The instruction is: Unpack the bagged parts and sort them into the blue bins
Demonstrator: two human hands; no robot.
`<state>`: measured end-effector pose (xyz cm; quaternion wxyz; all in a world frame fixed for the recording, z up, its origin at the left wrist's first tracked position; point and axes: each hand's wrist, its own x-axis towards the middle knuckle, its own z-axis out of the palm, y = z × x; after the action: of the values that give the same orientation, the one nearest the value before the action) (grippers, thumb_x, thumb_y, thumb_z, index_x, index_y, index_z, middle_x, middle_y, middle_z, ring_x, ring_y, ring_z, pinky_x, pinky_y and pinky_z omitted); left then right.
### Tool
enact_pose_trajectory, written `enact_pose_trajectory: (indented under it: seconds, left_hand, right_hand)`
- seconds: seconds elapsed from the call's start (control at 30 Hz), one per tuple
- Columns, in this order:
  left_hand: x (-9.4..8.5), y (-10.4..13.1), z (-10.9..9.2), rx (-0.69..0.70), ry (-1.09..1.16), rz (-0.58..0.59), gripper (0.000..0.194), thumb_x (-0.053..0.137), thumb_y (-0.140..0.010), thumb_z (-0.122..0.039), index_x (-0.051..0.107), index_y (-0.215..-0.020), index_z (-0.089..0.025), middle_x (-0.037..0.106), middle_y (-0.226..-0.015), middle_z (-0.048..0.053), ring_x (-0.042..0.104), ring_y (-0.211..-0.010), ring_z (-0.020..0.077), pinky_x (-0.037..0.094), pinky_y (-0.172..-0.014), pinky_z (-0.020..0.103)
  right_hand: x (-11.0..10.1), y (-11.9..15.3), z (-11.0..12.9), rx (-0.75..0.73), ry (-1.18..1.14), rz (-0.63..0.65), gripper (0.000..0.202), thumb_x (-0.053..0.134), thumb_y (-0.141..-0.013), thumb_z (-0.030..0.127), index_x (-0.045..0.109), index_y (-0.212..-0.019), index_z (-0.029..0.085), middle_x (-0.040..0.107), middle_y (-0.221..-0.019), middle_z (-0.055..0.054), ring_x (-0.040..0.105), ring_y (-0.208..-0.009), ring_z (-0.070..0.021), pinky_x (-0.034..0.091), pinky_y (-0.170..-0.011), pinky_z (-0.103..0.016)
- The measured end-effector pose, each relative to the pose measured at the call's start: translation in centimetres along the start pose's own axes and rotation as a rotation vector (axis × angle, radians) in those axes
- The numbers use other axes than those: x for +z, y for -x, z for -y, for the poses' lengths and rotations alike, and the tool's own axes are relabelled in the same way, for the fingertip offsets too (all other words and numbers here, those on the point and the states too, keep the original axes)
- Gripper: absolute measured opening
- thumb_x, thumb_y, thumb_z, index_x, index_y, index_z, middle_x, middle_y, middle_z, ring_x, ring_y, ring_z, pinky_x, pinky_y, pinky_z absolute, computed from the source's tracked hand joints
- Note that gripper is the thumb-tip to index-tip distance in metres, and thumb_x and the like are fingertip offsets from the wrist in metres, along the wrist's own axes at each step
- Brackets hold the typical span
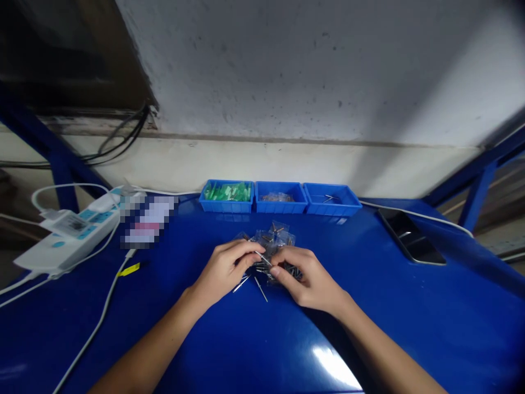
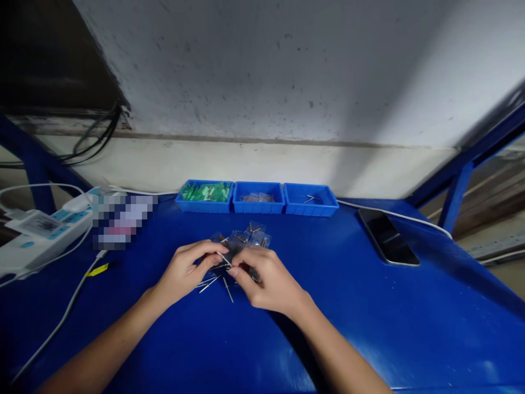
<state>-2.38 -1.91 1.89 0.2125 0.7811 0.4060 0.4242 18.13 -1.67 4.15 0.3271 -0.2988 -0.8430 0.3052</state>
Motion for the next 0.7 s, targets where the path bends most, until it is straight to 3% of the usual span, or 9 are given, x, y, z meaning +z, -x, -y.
enact_pose_trajectory:
  seconds: [0.17,0.53,0.7]
  left_hand:
    - [-0.11,-0.2,-0.33,0.031,0.071,0.065,0.019,0.049,-0.088,-0.016,0.067,-0.092,-0.019,0.068,-0.079,0.003,0.063,-0.067,0.0118,0.051,-0.065,0.023]
    - [0.43,0.41,0.07,-0.008,0.06,0.064,0.023,0.045,-0.088,-0.012,0.064,-0.099,-0.019,0.069,-0.08,0.002,0.064,-0.067,0.011,0.052,-0.065,0.022]
    - [0.04,0.17,-0.11,-0.005,-0.009,0.084,0.021,0.047,-0.089,-0.016,0.066,-0.096,-0.02,0.069,-0.081,0.002,0.064,-0.069,0.0126,0.052,-0.067,0.024]
  right_hand:
    - [-0.28,0.21,0.09,0.044,-0.116,0.028,0.015,0.05,-0.09,0.028,0.058,-0.081,0.019,0.062,-0.074,0.0,0.056,-0.065,-0.0112,0.044,-0.064,-0.024]
    - [-0.06,0.12,-0.41,0.018,0.001,-0.027,0.017,0.047,-0.092,0.028,0.058,-0.081,0.019,0.059,-0.069,-0.001,0.053,-0.064,-0.0119,0.042,-0.065,-0.025]
    - [0.05,0.18,-0.35,0.065,-0.047,-0.04,0.018,0.048,-0.091,0.029,0.059,-0.082,0.018,0.06,-0.07,-0.001,0.054,-0.064,-0.0116,0.044,-0.064,-0.024]
